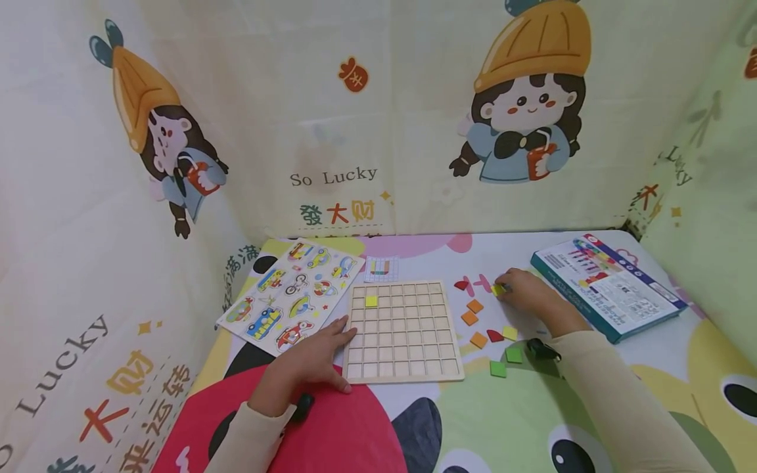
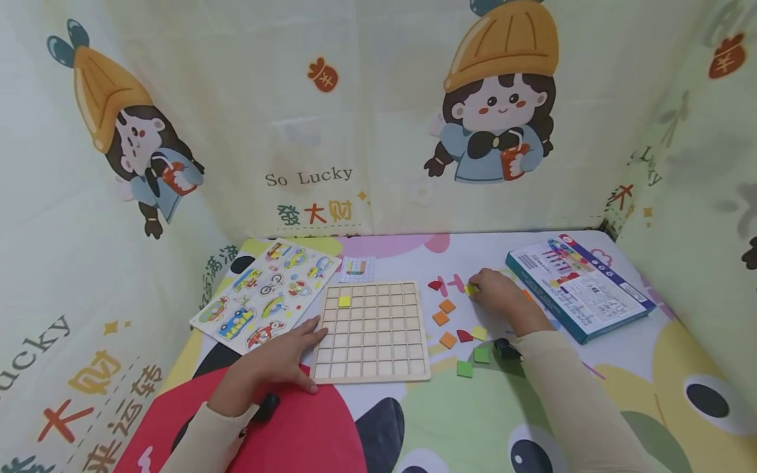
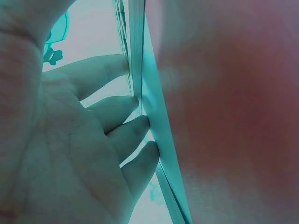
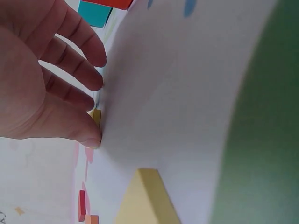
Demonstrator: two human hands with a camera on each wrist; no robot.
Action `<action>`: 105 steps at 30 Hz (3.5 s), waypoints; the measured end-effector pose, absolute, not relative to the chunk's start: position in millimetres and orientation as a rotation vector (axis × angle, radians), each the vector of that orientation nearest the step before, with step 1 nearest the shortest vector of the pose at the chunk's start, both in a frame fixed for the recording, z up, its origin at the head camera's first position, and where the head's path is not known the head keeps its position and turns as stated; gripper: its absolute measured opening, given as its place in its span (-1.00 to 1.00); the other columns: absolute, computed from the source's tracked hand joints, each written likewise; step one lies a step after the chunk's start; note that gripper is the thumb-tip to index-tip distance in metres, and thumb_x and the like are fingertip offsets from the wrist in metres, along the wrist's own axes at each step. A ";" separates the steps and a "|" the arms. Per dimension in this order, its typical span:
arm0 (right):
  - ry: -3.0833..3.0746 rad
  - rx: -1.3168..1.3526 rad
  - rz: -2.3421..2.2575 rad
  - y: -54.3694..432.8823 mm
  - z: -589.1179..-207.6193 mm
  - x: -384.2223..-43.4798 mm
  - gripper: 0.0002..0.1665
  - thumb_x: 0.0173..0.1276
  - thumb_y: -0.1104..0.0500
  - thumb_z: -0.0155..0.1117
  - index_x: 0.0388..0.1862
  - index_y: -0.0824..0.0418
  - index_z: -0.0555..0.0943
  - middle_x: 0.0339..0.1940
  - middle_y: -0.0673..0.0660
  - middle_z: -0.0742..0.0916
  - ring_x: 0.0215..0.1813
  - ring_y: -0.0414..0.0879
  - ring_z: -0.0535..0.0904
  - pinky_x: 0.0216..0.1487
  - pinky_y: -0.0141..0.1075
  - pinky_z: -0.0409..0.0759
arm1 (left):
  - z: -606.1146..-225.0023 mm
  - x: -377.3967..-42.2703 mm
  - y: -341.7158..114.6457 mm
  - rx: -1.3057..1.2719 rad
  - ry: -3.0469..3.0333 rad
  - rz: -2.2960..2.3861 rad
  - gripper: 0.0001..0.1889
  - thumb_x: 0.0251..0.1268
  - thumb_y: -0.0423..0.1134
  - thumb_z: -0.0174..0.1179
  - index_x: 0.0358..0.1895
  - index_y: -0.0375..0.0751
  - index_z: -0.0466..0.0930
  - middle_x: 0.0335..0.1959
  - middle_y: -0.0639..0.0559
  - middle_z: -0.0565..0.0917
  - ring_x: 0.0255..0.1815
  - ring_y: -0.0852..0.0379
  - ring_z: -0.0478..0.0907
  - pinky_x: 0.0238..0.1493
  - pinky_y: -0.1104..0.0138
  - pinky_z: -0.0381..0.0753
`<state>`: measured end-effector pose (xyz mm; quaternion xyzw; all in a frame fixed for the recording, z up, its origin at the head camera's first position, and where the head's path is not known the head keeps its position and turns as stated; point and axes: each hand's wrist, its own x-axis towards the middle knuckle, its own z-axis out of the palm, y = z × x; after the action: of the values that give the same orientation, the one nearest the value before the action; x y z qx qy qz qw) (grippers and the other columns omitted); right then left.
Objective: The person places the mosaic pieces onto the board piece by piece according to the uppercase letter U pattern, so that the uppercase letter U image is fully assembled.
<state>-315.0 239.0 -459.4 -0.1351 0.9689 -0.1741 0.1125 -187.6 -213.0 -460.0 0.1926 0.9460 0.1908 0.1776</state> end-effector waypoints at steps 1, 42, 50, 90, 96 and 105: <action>2.845 -0.408 -0.513 238.9 -459.6 -314.7 -0.55 0.32 0.26 0.33 0.18 0.35 0.57 0.17 0.36 0.55 0.23 0.32 0.40 0.23 0.19 0.36 | -460.0 -187.3 -213.5 0.543 2.675 0.545 0.16 -0.31 0.19 0.58 0.50 0.00 0.21 0.56 -0.02 0.03 0.52 -0.09 -0.02 0.10 0.04 0.54; 2.887 -0.814 -0.567 149.8 -447.3 -309.9 -0.66 0.31 0.23 0.36 0.06 0.27 0.65 -0.11 0.11 0.64 -0.10 0.03 0.54 0.05 -0.08 0.55 | -467.5 -188.8 -215.5 0.526 2.700 0.555 0.14 -0.34 0.24 0.56 0.49 0.07 0.25 0.55 0.02 0.05 0.52 -0.05 0.00 0.14 0.01 0.50; 2.861 -0.917 -0.598 124.1 -452.5 -308.9 -0.65 0.31 0.17 0.38 0.05 0.24 0.66 -0.15 0.06 0.63 -0.14 -0.04 0.54 -0.03 -0.15 0.56 | -469.1 -187.5 -217.6 0.563 2.659 0.611 0.17 -0.27 0.22 0.55 0.53 0.03 0.15 0.57 0.02 0.00 0.54 -0.06 -0.10 0.23 -0.03 0.41; 2.770 -0.991 -0.515 37.5 -449.3 -297.3 -0.68 0.32 0.14 0.38 0.05 0.14 0.69 -0.09 -0.02 0.65 -0.01 -0.11 0.55 0.15 -0.22 0.49 | -471.3 -184.1 -217.1 0.619 2.725 0.516 0.16 -0.25 0.30 0.49 0.53 0.08 0.13 0.58 0.00 -0.03 0.55 -0.07 -0.15 0.34 -0.09 0.23; 2.770 -1.044 -0.507 28.8 -451.5 -294.3 -0.69 0.33 0.12 0.37 0.04 0.14 0.69 -0.10 -0.02 0.66 -0.02 -0.11 0.55 0.14 -0.22 0.50 | -470.7 -184.3 -217.2 0.620 2.726 0.529 0.15 -0.25 0.28 0.50 0.53 0.05 0.15 0.57 -0.03 -0.01 0.55 -0.09 -0.14 0.32 -0.11 0.25; 2.766 -1.023 -0.495 17.6 -453.4 -290.4 -0.67 0.35 0.11 0.35 0.07 0.12 0.69 -0.04 -0.03 0.67 0.04 -0.13 0.55 0.19 -0.23 0.47 | -467.2 -182.6 -216.2 0.594 2.714 0.550 0.14 -0.25 0.24 0.52 0.52 0.05 0.18 0.57 -0.04 0.00 0.54 -0.11 -0.11 0.30 -0.11 0.30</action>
<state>-290.4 17.6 -453.4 -0.3412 0.9223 -0.1652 0.0756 -182.6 -216.2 -467.2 0.2072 0.9469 0.1917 0.1539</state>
